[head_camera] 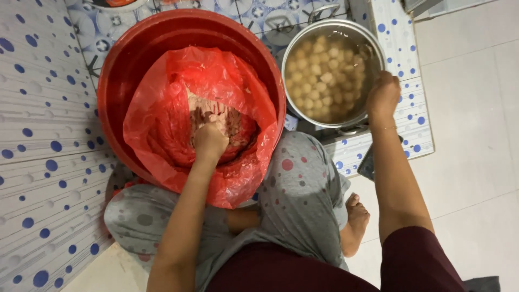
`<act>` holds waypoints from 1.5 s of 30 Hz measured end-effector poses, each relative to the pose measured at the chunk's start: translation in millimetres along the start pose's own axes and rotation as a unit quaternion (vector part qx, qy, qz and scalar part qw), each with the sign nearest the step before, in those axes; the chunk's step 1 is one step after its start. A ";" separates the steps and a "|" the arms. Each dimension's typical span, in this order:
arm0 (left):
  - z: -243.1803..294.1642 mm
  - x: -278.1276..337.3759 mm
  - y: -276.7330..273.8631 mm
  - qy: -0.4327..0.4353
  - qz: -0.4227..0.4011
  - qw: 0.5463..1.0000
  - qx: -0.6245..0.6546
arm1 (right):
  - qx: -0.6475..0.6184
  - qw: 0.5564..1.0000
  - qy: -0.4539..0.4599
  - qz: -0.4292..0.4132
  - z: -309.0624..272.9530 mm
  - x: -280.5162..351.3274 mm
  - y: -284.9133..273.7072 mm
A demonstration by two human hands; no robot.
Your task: Forming meatballs by hand and dropping them into a pot of water using a spoon.
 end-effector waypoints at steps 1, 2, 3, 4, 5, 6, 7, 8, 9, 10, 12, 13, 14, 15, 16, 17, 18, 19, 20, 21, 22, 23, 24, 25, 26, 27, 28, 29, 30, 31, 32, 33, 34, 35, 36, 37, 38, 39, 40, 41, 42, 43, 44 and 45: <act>22.7 7.2 -34.2 -0.005 0.001 1.000 -0.002 | -0.003 1.000 -0.001 -0.004 -3.8 1.9 -7.0; 46.8 14.2 -69.1 0.004 0.008 1.000 0.018 | -0.059 0.998 -0.030 0.021 -10.4 4.2 -17.7; 70.7 20.7 -105.2 0.012 0.017 0.999 0.038 | -0.116 0.990 -0.058 0.045 -18.3 6.1 -27.1; 57.3 15.5 -92.3 0.006 0.019 0.999 0.035 | -0.121 0.990 -0.059 0.041 -34.2 16.1 -42.6; 46.1 9.0 -80.3 0.020 0.027 0.997 0.062 | -0.135 0.989 -0.051 0.036 -49.3 23.1 -58.0; 34.5 2.6 -68.8 0.034 0.036 0.995 0.089 | -0.148 0.988 -0.043 0.030 -64.2 30.1 -73.9; 37.8 -2.8 -64.8 0.028 0.040 0.995 0.088 | -0.152 0.987 -0.046 0.026 -81.2 48.8 -86.0; 46.7 -7.9 -62.8 0.086 0.056 0.981 0.165 | -0.205 0.978 -0.046 -0.012 -97.7 67.5 -95.6; 55.8 -13.3 -61.6 0.145 0.073 0.957 0.240 | -0.256 0.964 -0.044 -0.051 -113.6 86.6 -105.7; 45.7 -16.7 -53.6 0.142 0.076 0.958 0.238 | -0.260 0.963 -0.046 -0.053 -125.5 113.8 -100.7; 24.8 -25.7 -22.9 0.090 -0.043 0.992 -0.082 | -0.424 0.878 0.187 -0.123 -128.7 170.5 -79.0; 23.5 -37.7 -11.1 0.088 -0.040 0.992 -0.084 | -0.426 0.876 0.186 -0.124 -143.1 181.4 -84.0; 16.7 -49.3 7.1 0.035 -0.107 0.990 -0.087 | -0.461 0.853 0.202 -0.134 -156.7 192.9 -87.3; 9.5 -58.6 25.7 -0.018 -0.174 0.980 -0.090 | -0.495 0.828 0.220 -0.144 -169.7 206.0 -91.3; 19.9 -49.0 13.4 -0.020 -0.174 0.980 -0.092 | -0.497 0.827 0.221 -0.145 -170.5 204.3 -87.2; 31.9 -38.6 0.5 -0.003 -0.154 0.981 -0.119 | -0.515 0.816 0.227 -0.133 -169.6 203.5 -84.9; 44.3 -28.1 -12.2 0.013 -0.134 0.980 -0.146 | -0.533 0.804 0.234 -0.120 -168.7 202.8 -82.7; 29.8 -33.2 6.8 0.012 -0.134 0.980 -0.148 | -0.534 0.803 0.236 -0.120 -167.7 203.6 -79.1; 15.4 -37.9 25.0 0.012 -0.132 0.980 -0.149 | -0.533 0.804 0.234 -0.122 -167.2 204.3 -76.0; 3.0 -47.0 41.7 0.012 -0.126 0.981 -0.148 | -0.533 0.805 0.230 -0.122 -167.4 200.8 -71.3; -10.4 -54.6 57.0 0.013 -0.122 0.981 -0.149 | -0.535 0.804 0.227 -0.121 -169.2 199.6 -72.6; -23.6 -60.7 74.0 0.013 -0.117 0.982 -0.147 | -0.514 0.820 0.215 -0.132 -170.6 198.9 -74.8; -37.2 -66.9 91.2 0.013 -0.111 0.983 -0.144 | -0.492 0.835 0.202 -0.142 -172.0 198.7 -76.5; -47.9 -78.7 104.4 0.012 -0.112 0.983 -0.143 | -0.491 0.835 0.201 -0.144 -171.0 199.1 -72.7; -56.9 -89.8 119.1 0.032 -0.123 0.982 -0.137 | -0.496 0.834 0.199 -0.138 -169.8 199.5 -69.7; -64.8 -104.0 131.7 0.053 -0.133 0.981 -0.130 | -0.502 0.832 0.196 -0.131 -169.9 198.2 -65.9; -59.2 -94.2 123.8 0.053 -0.131 0.981 -0.129 | -0.502 0.832 0.194 -0.131 -170.5 198.5 -68.4; -53.2 -88.1 115.4 0.044 -0.148 0.978 -0.139 | -0.512 0.825 0.199 -0.130 -171.6 197.5 -69.2; -47.0 -81.6 107.2 0.035 -0.164 0.975 -0.149 | -0.521 0.818 0.205 -0.130 -172.5 196.3 -70.1; -36.3 -73.3 92.4 0.037 -0.162 0.975 -0.149 | -0.522 0.819 0.204 -0.128 -171.7 196.4 -69.1; -25.5 -65.0 78.4 0.046 -0.166 0.970 -0.173 | -0.524 0.816 0.209 -0.125 -170.3 196.7 -67.4; -16.3 -54.7 64.8 0.055 -0.172 0.963 -0.198 | -0.526 0.814 0.216 -0.122 -169.1 198.8 -66.0; -4.7 -42.8 33.7 0.056 -0.171 0.963 -0.199 | -0.526 0.813 0.217 -0.121 -168.9 197.9 -67.1; 10.0 -29.6 2.6 0.081 -0.170 0.979 -0.084 | -0.520 0.818 0.213 -0.124 -169.6 197.9 -68.1; 24.9 -16.3 -29.5 0.104 -0.166 0.980 0.032 | -0.514 0.822 0.209 -0.127 -170.4 198.0 -69.3; 29.3 -4.0 -43.4 0.105 -0.165 0.980 0.029 | -0.516 0.821 0.210 -0.125 -170.7 197.8 -70.0; 34.2 7.6 -60.4 0.083 -0.140 0.958 0.238 | -0.514 0.822 0.209 -0.128 -171.4 197.7 -70.5; 37.7 19.3 -77.3 0.056 -0.109 0.892 0.436 | -0.512 0.823 0.208 -0.132 -172.3 197.2 -70.9; 26.5 17.3 -67.7 0.057 -0.108 0.892 0.435 | -0.513 0.822 0.208 -0.131 -172.4 196.5 -70.5; 11.0 15.0 -60.9 0.026 -0.060 0.838 0.542 | -0.524 0.812 0.220 -0.132 -171.7 197.0 -69.3; -5.5 13.1 -53.2 -0.005 -0.011 0.769 0.639 | -0.535 0.802 0.232 -0.133 -171.2 197.5 -67.9; 9.7 27.9 -71.2 -0.005 -0.010 0.769 0.639 | -0.536 0.801 0.231 -0.133 -170.7 197.5 -67.4; 24.6 42.3 -89.7 -0.003 0.000 0.737 0.676 | -0.532 0.804 0.232 -0.134 -170.0 197.4 -66.4; 39.5 58.0 -106.6 -0.003 0.009 0.702 0.712 | -0.526 0.807 0.233 -0.135 -168.1 198.6 -66.3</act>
Point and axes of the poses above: each hand's wrist, its own x-axis away from the middle knuckle, its own y-axis out of the palm, z = x × y, the point moved 5 cm from there along -x, towards the middle knuckle, and after that the axes turned 4 degrees about y, right-handed, at the moved point
